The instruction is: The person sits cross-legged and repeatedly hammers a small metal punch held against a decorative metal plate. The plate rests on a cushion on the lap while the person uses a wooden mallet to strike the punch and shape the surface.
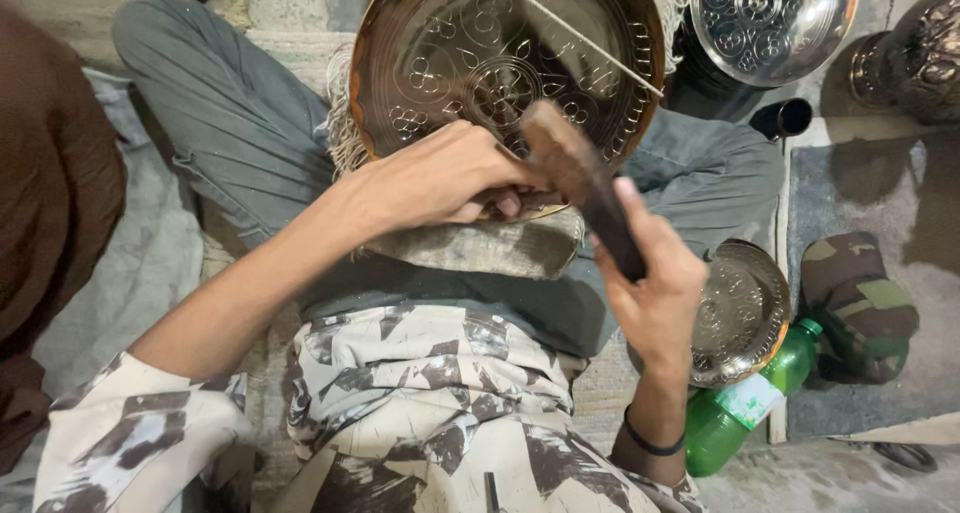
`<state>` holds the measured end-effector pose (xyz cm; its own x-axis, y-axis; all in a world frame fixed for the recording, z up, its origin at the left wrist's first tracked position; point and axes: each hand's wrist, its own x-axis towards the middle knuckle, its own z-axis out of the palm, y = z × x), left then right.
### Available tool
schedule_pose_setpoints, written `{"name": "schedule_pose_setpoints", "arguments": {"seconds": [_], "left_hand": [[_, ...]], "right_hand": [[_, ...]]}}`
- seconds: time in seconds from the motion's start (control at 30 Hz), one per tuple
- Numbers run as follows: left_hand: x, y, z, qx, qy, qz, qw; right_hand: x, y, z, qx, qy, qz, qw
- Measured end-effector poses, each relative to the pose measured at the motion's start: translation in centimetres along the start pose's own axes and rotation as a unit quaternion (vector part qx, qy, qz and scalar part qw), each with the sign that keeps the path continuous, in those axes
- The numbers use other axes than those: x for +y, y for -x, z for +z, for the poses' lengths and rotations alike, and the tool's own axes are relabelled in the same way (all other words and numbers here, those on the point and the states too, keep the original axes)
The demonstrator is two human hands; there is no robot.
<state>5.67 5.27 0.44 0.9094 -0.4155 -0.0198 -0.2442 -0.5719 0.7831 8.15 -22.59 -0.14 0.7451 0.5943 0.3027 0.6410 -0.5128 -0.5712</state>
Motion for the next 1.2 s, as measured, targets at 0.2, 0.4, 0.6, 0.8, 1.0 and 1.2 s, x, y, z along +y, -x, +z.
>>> {"name": "schedule_pose_setpoints", "arguments": {"seconds": [0.2, 0.4, 0.6, 0.8, 1.0, 1.2], "left_hand": [[0.2, 0.4, -0.2, 0.057, 0.017, 0.084, 0.995], [0.2, 1.0, 0.6, 0.108, 0.045, 0.037, 0.992], [0.3, 1.7, 1.2, 0.165, 0.061, 0.017, 0.984], [1.2, 2.3, 1.7, 0.210, -0.003, -0.013, 0.978], [1.6, 2.6, 3.1, 0.278, 0.060, -0.080, 0.955], [2.7, 3.0, 5.6, 0.411, 0.067, -0.157, 0.896]], "right_hand": [[-0.4, -1.1, -0.1, 0.092, -0.214, 0.167, 0.958], [1.1, -2.2, -1.5, 0.030, -0.147, 0.058, 0.987], [1.7, -3.6, -2.9, -0.017, -0.087, 0.054, 0.995], [-0.1, -6.7, -3.8, -0.156, 0.092, -0.129, 0.975], [-1.1, -8.7, -4.1, -0.097, -0.112, 0.074, 0.986], [-1.7, -11.8, -5.4, -0.110, 0.092, -0.211, 0.967]]}}
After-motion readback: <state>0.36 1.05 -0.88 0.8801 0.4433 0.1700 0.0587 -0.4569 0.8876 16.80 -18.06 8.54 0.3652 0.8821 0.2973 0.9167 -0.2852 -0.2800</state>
